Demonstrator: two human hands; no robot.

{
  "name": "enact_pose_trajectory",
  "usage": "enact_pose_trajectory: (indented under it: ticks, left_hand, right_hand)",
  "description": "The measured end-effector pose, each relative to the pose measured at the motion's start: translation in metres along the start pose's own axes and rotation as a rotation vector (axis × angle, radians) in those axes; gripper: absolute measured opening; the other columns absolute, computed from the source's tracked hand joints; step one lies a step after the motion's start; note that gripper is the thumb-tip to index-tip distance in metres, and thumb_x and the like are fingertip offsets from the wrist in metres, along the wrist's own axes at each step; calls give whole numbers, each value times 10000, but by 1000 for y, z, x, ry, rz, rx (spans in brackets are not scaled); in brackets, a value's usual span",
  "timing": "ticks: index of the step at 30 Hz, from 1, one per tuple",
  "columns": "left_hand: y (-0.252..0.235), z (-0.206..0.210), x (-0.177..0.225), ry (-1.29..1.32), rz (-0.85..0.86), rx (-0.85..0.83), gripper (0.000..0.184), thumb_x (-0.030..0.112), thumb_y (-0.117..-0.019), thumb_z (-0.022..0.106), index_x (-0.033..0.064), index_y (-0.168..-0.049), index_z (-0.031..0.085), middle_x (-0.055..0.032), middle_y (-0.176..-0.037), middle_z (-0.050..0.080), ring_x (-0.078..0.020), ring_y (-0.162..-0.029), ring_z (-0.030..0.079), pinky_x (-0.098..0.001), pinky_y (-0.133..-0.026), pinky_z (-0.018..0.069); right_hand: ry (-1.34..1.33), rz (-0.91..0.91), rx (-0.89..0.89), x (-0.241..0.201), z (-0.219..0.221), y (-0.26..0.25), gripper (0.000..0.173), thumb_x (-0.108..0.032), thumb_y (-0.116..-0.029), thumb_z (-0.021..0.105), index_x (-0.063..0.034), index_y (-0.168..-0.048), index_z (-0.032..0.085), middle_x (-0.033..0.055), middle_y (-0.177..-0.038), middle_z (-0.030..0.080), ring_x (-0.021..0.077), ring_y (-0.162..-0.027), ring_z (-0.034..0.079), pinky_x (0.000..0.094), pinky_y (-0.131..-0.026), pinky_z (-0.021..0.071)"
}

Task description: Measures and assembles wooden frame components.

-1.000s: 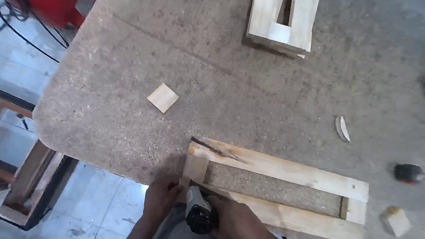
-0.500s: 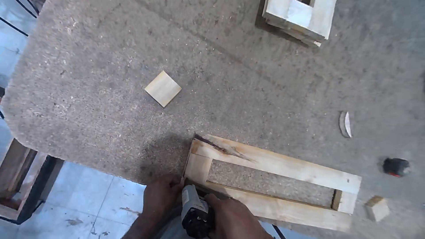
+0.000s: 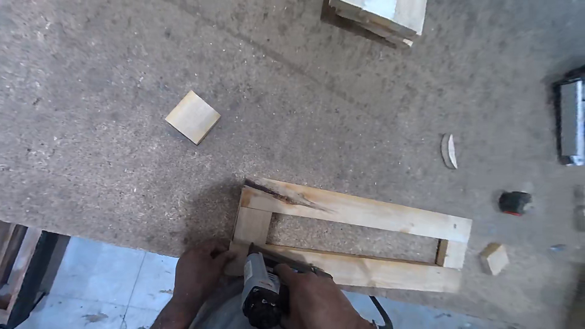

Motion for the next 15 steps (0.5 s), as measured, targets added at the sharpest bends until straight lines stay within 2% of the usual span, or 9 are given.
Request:
enact_pose_trajectory:
  ticks: [4, 7, 11, 13, 15]
  left_hand:
    - [1, 1, 1, 12, -9, 23, 270, 425, -903, 742, 171, -990, 776, 6, -931, 761, -175, -868, 729, -477, -850, 590]
    - [0, 2, 1, 27, -4, 27, 267, 421, -899, 748, 168, -983, 774, 6, -917, 761, -169, -852, 732, -472, -840, 598]
    - [0, 4, -3, 41, 18, 64, 254, 420, -878, 775, 178, -953, 777, 32, -879, 759, -137, -808, 731, -448, -808, 610]
    - [0, 5, -3, 52, 25, 75, 254, 419, -877, 781, 175, -950, 778, 34, -878, 760, -129, -804, 733, -436, -806, 617]
    - [-1, 4, -4, 59, 25, 74, 257, 412, -879, 783, 168, -959, 777, 30, -884, 761, -129, -805, 733, -427, -809, 618]
  right_hand:
    - [-2, 29, -15, 7, 0, 4, 515, -413, -854, 717, -161, -1282, 580, 156, -953, 718, 399, -915, 716, 610, -733, 554]
    - [-3, 41, -32, 12, 0, 6, 556, -423, -862, 714, -180, -1338, 561, 156, -965, 721, 399, -926, 716, 611, -745, 555]
    - [-13, 46, -36, 18, 1, 5, 548, -420, -854, 717, -174, -1321, 568, 160, -974, 720, 398, -936, 715, 614, -747, 553]
    - [-22, 41, -40, 19, 1, 4, 577, -415, -859, 718, -196, -1369, 557, 160, -982, 724, 398, -939, 716, 618, -754, 553]
    - [-18, 45, -38, 18, 0, 4, 539, -414, -860, 714, -183, -1324, 570, 157, -968, 722, 393, -926, 718, 609, -748, 557]
Point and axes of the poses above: each hand's wrist, its own y-axis away from the middle knuckle, its own z-axis out of the palm, x = y × z, the point moved 1 cm from there along -y, towards the middle knuckle
